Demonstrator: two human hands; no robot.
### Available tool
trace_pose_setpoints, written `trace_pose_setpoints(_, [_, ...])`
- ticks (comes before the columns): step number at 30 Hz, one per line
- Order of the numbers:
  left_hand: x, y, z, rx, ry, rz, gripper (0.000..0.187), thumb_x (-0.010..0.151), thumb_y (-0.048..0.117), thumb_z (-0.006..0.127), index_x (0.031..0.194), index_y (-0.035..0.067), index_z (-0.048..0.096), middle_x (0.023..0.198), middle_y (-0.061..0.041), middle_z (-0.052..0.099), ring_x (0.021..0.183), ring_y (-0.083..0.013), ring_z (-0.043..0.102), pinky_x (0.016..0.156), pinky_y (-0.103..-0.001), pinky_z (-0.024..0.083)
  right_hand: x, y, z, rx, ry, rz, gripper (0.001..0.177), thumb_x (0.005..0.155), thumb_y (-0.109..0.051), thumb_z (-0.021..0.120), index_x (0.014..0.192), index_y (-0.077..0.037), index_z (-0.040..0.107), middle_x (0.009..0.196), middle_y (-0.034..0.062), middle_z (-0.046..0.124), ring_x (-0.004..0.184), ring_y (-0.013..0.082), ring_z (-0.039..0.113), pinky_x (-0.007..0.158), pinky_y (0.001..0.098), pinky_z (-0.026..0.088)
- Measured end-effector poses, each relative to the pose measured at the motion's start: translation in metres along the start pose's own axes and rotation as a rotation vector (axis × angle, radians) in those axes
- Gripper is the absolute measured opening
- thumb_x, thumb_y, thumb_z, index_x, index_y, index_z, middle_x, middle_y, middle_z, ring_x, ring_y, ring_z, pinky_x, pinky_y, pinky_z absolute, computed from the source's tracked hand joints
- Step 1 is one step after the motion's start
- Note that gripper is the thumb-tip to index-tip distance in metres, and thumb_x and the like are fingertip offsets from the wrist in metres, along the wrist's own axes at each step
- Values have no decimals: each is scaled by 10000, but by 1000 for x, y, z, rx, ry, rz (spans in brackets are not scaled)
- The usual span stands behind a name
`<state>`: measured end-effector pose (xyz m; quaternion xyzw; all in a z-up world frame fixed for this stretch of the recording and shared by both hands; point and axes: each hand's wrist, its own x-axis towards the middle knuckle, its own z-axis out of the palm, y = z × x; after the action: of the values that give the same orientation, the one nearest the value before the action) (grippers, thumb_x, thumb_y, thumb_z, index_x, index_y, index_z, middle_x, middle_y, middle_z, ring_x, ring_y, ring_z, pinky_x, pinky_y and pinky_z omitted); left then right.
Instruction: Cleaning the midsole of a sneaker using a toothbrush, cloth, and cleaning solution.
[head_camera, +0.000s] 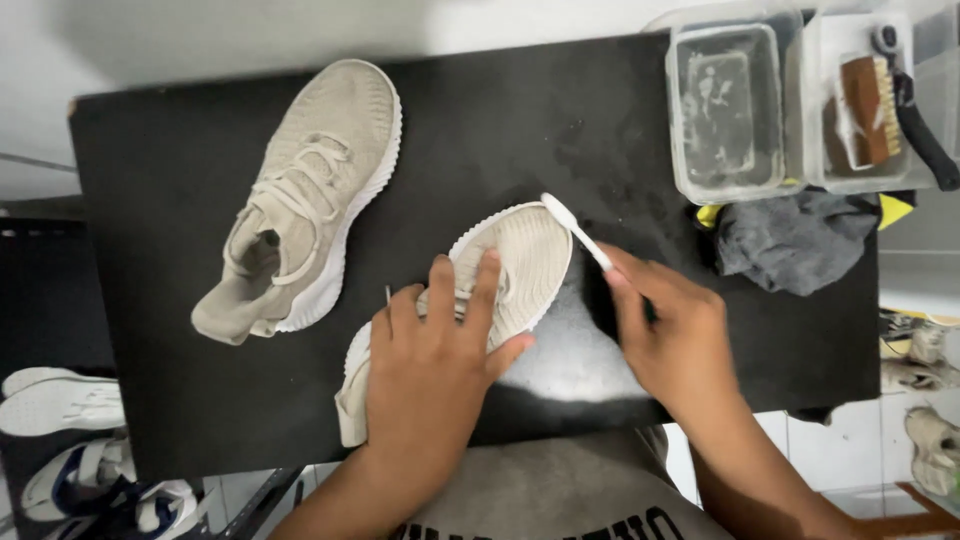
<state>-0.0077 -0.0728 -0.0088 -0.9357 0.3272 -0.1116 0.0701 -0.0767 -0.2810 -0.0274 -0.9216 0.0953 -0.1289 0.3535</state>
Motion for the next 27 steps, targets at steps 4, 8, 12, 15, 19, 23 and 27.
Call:
trace_pose_setpoints(4, [0, -1, 1, -10, 19, -32, 906, 722, 899, 684, 1423, 334, 587, 1267, 5, 616, 846, -205, 598, 708, -333, 518, -3, 1, -11, -79, -16, -101, 207, 1052, -71, 570, 1163, 15, 723, 1088, 114, 771, 924, 260, 759, 798, 370, 571])
trace_pose_setpoints(8, [0, -4, 2, -28, -3, -7, 925, 705, 886, 694, 1435, 330, 579, 1298, -5, 602, 823, -223, 568, 716, -354, 496, -7, -3, -16, -143, -120, 83, 219, 1020, -143, 597, 1135, -36, 749, 1011, 118, 776, 869, 276, 751, 731, 380, 536])
trace_pose_setpoints(12, [2, -5, 2, 8, -11, 18, 914, 740, 912, 643, 1452, 345, 562, 1310, 20, 606, 846, -201, 582, 710, -327, 493, 10, -4, -1, -130, -113, 62, 271, 1087, -179, 499, 1090, -30, 726, 766, 57, 696, 617, 222, 643, 587, 353, 465])
trace_pose_setpoints(15, [2, -7, 6, -33, -20, 19, 917, 728, 901, 675, 1450, 344, 574, 1305, 18, 587, 819, -228, 574, 699, -342, 484, -8, -2, -32, -201, -155, 87, 217, 990, -147, 648, 1136, -32, 761, 1038, 123, 795, 796, 278, 767, 702, 389, 553])
trace_pose_setpoints(19, [4, -9, 6, -36, -15, 63, 924, 731, 900, 662, 1455, 333, 565, 1304, -8, 597, 839, -234, 568, 723, -365, 489, 4, 8, -25, -176, -195, 127, 230, 1018, -168, 595, 1129, -58, 763, 1061, 94, 797, 913, 267, 767, 785, 366, 543])
trace_pose_setpoints(23, [7, -14, 7, -53, 17, 88, 956, 649, 911, 712, 1406, 342, 587, 1283, 24, 604, 818, -206, 566, 709, -342, 483, 19, 8, -28, -109, -209, 131, 247, 1017, -184, 609, 1129, -27, 764, 1093, 90, 796, 893, 240, 778, 718, 359, 562])
trace_pose_setpoints(27, [7, -16, 8, -121, -2, 114, 941, 648, 858, 752, 1405, 323, 585, 1316, 8, 595, 867, -216, 584, 734, -358, 484, 6, 5, -61, -140, -191, 173, 226, 1013, -185, 611, 1106, -64, 778, 1037, 32, 803, 831, 146, 754, 690, 283, 527])
